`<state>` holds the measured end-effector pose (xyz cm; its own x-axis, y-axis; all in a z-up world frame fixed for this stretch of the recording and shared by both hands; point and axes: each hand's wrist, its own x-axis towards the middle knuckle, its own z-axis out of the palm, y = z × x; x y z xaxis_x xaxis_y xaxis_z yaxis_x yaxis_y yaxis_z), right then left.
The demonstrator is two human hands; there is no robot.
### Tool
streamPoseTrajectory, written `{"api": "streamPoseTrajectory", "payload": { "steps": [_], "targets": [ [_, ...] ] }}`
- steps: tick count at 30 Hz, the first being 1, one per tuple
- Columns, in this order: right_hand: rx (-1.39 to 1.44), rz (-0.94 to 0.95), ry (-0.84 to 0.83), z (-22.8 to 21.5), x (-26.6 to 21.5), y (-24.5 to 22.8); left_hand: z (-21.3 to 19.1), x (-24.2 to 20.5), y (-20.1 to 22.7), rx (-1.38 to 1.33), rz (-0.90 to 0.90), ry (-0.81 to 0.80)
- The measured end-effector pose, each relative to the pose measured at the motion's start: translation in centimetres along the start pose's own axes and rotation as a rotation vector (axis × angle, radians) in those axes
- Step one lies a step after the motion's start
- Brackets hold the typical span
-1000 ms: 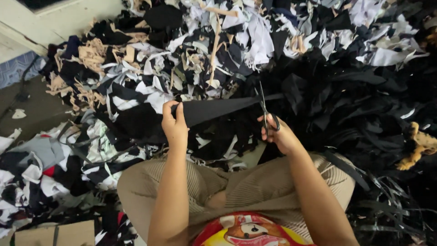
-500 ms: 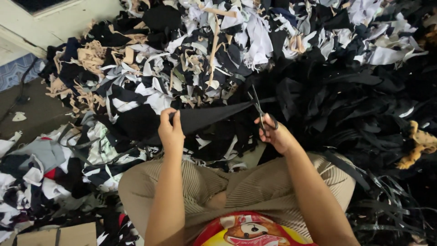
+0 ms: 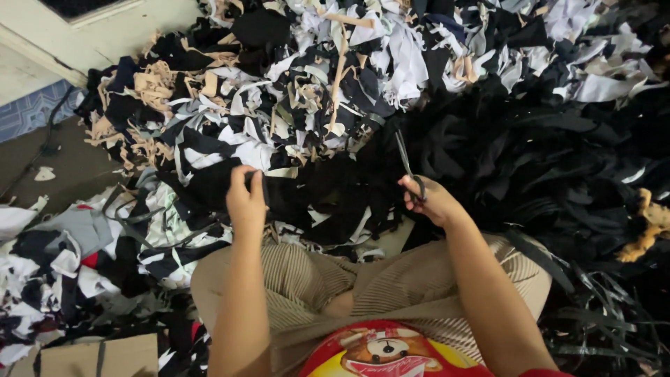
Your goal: The person cuts black fabric scraps with shears while sitting in front of a large pile of fabric remnants.
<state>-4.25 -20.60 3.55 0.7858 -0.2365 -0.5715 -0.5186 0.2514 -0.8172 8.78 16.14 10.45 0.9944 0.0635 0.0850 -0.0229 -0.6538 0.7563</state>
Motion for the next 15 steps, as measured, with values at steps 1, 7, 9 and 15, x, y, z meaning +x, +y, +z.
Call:
{"api": "streamPoseTrajectory", "payload": {
  "steps": [1,7,9,15],
  "targets": [
    [0.003,0.000,0.004,-0.4,-0.2,-0.3,-0.2,0.9,0.7,0.000,0.003,-0.004],
    [-0.384,-0.182,0.008,-3.1,-2.7,-1.3,7.0,2.9,1.5,0.475,0.337,-0.021],
    [-0.278,-0.107,0.076,-1.7,-6.2,-5.3,12.6,0.5,4.6,0.478,0.445,-0.212],
    [0.100,-0.064,0.024,-2.9,-7.6,-2.5,24.3,-5.2,3.6,0.491,0.332,-0.576]
  ]
}}
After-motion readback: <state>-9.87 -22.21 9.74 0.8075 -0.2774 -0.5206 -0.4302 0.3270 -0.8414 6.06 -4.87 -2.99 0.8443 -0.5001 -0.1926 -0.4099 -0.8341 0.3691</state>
